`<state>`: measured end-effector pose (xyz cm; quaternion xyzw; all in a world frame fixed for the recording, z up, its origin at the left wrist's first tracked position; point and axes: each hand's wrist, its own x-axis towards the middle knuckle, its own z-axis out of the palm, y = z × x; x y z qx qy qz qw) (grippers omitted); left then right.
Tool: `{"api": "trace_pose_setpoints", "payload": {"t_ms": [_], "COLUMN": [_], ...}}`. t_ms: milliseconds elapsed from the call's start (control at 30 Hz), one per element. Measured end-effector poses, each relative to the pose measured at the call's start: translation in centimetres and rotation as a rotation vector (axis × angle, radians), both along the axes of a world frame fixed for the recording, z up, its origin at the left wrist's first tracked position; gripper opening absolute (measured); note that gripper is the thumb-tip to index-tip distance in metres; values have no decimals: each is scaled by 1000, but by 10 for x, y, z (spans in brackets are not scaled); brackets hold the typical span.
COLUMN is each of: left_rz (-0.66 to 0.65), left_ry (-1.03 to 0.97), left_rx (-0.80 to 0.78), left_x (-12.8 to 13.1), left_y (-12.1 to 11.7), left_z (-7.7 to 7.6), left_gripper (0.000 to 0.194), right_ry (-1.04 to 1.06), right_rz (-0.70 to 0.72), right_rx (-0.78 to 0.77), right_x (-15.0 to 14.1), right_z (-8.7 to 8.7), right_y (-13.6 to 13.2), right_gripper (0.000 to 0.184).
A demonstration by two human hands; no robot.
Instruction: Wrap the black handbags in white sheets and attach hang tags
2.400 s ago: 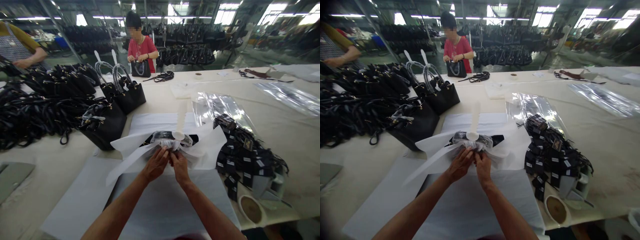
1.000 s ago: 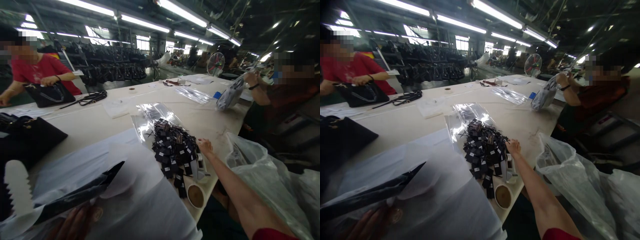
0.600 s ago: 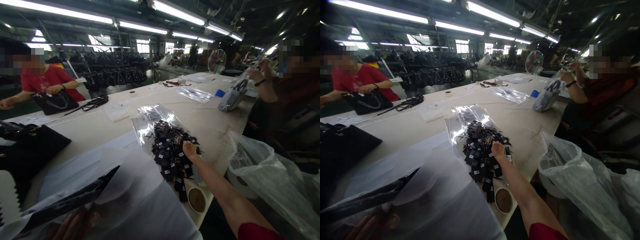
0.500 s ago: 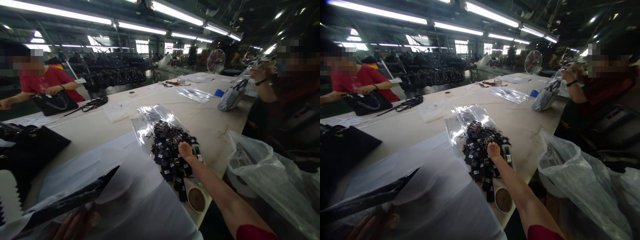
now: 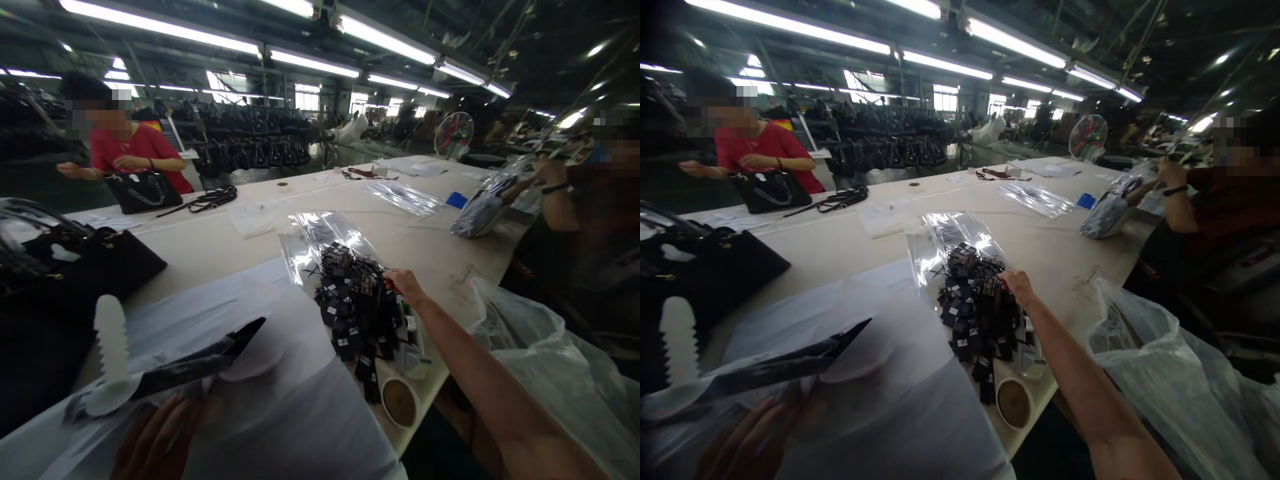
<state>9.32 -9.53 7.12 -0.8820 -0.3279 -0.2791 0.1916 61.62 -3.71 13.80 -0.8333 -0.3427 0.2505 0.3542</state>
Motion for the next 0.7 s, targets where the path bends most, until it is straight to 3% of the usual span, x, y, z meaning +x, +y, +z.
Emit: {"api": "trace_pose_setpoints", "payload": {"t_ms": [200, 267, 367, 533, 633, 700], "left_rz": [76, 27, -106, -165, -206, -194], "left_ry": [-60, -121, -227, -567, -734, -836], "left_rx": [-11, -76, -210, -545, -875, -1169], "left_x": [7, 25, 68, 141, 160, 162], "left_y": [-14, -23, -34, -28, -25, -28], "left_z": [-16, -10, 14, 54, 60, 59], "left_gripper": [54, 50, 38, 32, 34, 24], "right_ry": [274, 338, 448, 605, 666, 684], "right_rz": [151, 233, 391, 650, 769, 836], "right_rx": [109, 119, 99, -8, -82, -109], "right_x": [-31, -48, -80, -142, -171, -184], "right_z": [27, 34, 40, 40, 34, 28], "right_y": [-14, -21, -35, -60, -73, -78], "right_gripper": [15, 21, 28, 31, 29, 26]}}
